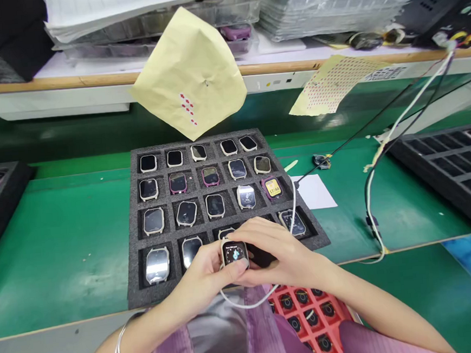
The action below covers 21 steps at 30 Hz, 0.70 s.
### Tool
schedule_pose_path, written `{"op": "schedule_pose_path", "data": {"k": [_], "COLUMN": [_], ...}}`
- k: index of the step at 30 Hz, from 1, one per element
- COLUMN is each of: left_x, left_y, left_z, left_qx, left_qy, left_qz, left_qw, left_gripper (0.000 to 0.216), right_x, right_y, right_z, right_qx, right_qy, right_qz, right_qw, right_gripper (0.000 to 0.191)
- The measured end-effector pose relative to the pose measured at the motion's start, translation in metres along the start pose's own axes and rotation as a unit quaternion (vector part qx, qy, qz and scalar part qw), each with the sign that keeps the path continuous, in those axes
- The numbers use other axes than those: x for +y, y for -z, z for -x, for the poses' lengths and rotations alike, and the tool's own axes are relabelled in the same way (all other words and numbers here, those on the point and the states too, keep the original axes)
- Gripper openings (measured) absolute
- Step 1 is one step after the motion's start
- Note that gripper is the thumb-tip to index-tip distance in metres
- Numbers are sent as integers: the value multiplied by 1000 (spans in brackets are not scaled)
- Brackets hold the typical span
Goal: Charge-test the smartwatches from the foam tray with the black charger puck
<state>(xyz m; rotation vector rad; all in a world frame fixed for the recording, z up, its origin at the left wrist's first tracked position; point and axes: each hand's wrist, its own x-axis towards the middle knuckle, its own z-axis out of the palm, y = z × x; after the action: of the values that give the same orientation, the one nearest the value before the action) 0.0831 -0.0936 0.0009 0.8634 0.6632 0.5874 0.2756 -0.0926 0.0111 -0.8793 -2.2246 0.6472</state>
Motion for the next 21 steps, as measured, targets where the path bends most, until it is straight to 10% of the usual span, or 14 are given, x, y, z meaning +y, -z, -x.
{"op": "schedule_pose_path", "data": {"k": [21], "left_x": [0], "left_y": [-3], "left_z": [0], "left_qx": [-28], "left_qy": [16], "left_qz": [-4], "left_qw": [999], "left_gripper": [14], "right_x": [-5], "right_y": [2], "right_z": [5], "right_qx": [4], "right_qy": [23], "right_qz": [39], "right_qw": [999], "right_gripper": [53]}}
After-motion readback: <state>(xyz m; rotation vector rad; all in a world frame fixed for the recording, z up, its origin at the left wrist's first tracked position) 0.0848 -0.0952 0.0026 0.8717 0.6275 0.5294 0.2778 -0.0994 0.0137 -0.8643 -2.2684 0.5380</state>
